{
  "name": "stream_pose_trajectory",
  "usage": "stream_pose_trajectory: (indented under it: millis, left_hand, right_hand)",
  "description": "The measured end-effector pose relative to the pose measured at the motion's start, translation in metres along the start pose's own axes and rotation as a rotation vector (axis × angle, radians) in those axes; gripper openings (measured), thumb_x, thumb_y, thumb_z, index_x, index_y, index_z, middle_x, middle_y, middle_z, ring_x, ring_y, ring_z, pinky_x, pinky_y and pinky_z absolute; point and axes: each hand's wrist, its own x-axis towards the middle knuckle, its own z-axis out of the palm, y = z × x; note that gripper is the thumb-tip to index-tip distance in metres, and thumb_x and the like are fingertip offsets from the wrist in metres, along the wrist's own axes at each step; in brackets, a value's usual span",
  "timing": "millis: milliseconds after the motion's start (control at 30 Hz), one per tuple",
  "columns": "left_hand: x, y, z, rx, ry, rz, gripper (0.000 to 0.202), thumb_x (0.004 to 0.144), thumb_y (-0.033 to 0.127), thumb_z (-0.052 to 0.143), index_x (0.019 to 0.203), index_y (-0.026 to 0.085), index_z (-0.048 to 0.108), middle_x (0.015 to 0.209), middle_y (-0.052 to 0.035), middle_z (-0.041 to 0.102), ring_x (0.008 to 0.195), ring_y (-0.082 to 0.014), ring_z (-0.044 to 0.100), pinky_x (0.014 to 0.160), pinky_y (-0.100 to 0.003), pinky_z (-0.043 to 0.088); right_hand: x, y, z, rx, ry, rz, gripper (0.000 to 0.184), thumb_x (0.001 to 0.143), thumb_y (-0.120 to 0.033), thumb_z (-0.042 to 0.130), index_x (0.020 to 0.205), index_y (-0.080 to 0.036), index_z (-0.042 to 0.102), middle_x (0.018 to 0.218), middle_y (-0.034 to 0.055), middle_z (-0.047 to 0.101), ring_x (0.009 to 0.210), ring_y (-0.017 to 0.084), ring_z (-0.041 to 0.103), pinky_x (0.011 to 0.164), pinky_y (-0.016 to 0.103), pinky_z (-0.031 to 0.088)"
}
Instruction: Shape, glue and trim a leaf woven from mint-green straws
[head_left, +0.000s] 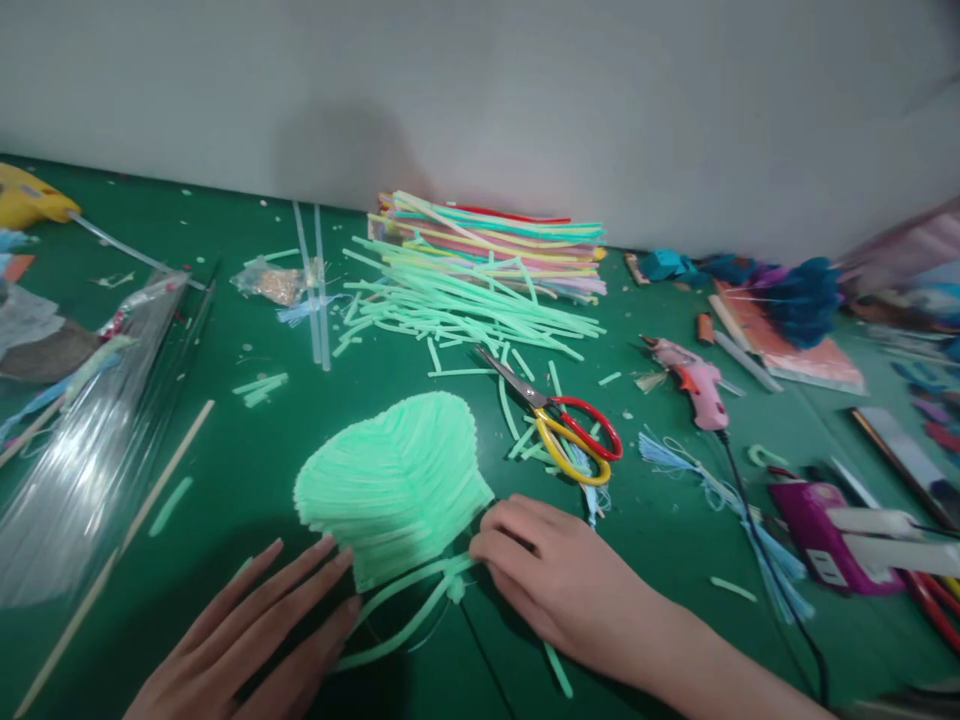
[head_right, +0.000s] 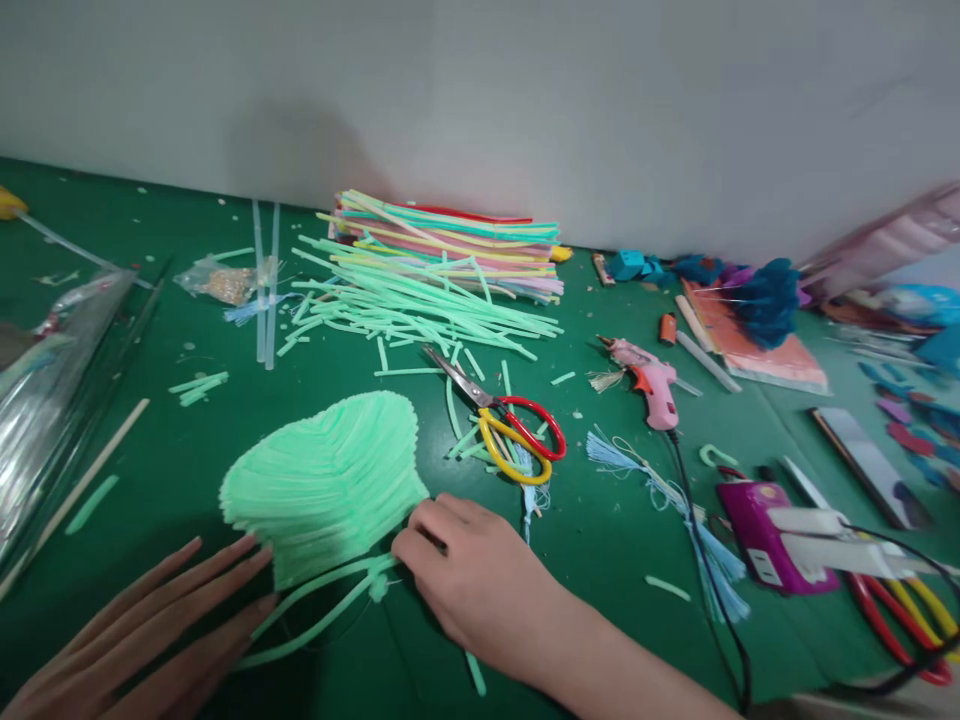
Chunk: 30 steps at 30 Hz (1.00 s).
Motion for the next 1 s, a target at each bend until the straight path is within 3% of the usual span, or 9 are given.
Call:
stream_pose_trajectory:
  millis: [267,433,533,633,700,800,900,1000]
  left_hand:
    - [0.006,0.004,0.006,0.095,0.033,-0.037,0.047,0.09,0.023,0.055,0.137,0.026,0.057,0.142,-0.004,0.06,0.139,-0.0239,0.046,0.123,-0.042,0.018]
    - [0.006,0.01,0.005,-0.003,0.048,-0.088,0.048,0.089,0.02,0.058,0.137,0.023,0.056,0.148,-0.005,0.052,0.138,-0.0238,0.044,0.121,-0.039,0.023]
    - [0.016,0.007,0.001,-0.109,0.127,-0.338,0.046,0.092,0.023,0.056,0.137,0.025,0.053,0.149,-0.0038,0.048,0.134,-0.0217,0.047,0.115,-0.034,0.033]
    - [0.037,-0.014,-0.003,-0.117,0.168,-0.628,0.054,0.095,0.044,0.051,0.144,0.024,0.042,0.142,-0.0105,0.052,0.127,-0.0287,0.052,0.105,-0.045,0.042]
    - [0.053,-0.034,-0.004,-0.117,0.08,-0.664,0.076,0.087,0.062,0.053,0.147,0.018,0.036,0.132,-0.0171,0.057,0.122,-0.0378,0.053,0.097,-0.054,0.046]
    - [0.077,-0.058,-0.005,-0.188,-0.097,-0.778,0.096,0.075,0.07,0.062,0.146,0.011,0.036,0.106,-0.0166,0.064,0.101,-0.0386,0.062,0.084,-0.052,0.051]
    - [0.095,-0.067,-0.009,-0.227,-0.244,-0.84,0.093,0.07,0.062,0.068,0.142,0.009,0.041,0.091,-0.0117,0.065,0.088,-0.0363,0.065,0.074,-0.046,0.05]
    - [0.106,-0.066,-0.016,-0.268,-0.267,-0.857,0.072,0.066,0.057,0.072,0.122,0.015,0.057,0.079,-0.0056,0.063,0.074,-0.0305,0.064,0.064,-0.038,0.047]
  right_hand:
    - [0.002,-0.002,-0.001,-0.011,-0.022,0.004,0.016,0.094,-0.01,0.045,0.094,-0.015,0.06,0.093,0.0066,0.061,0.08,0.019,0.052,0.07,0.033,0.045]
    - [0.002,0.0,0.0,0.003,-0.02,0.002,0.017,0.094,-0.01,0.045,0.095,-0.015,0.061,0.092,0.0068,0.061,0.079,0.019,0.052,0.069,0.032,0.045]
    - [0.004,0.003,-0.001,-0.034,0.064,-0.039,0.02,0.094,-0.007,0.044,0.095,-0.014,0.062,0.094,0.0079,0.063,0.079,0.019,0.052,0.071,0.032,0.045]
    - [0.009,0.007,-0.007,-0.095,0.11,-0.115,0.022,0.095,-0.007,0.042,0.096,-0.015,0.063,0.095,0.0085,0.064,0.081,0.019,0.051,0.072,0.032,0.045]
    - [0.013,0.007,-0.016,-0.1,0.026,-0.117,0.022,0.094,-0.007,0.043,0.098,-0.015,0.063,0.097,0.0092,0.065,0.085,0.019,0.053,0.075,0.033,0.045]
    - [0.019,0.0,-0.028,-0.045,-0.106,-0.048,0.02,0.092,-0.011,0.049,0.106,-0.016,0.062,0.108,0.0107,0.064,0.098,0.023,0.053,0.085,0.038,0.045]
    - [0.023,-0.015,-0.029,0.066,-0.099,-0.052,0.023,0.095,-0.027,0.053,0.115,-0.018,0.061,0.114,0.0099,0.062,0.105,0.025,0.051,0.089,0.04,0.044]
    - [0.029,-0.028,-0.019,0.084,-0.108,-0.135,0.042,0.094,-0.048,0.056,0.122,-0.017,0.058,0.116,0.0111,0.061,0.103,0.026,0.051,0.084,0.04,0.046]
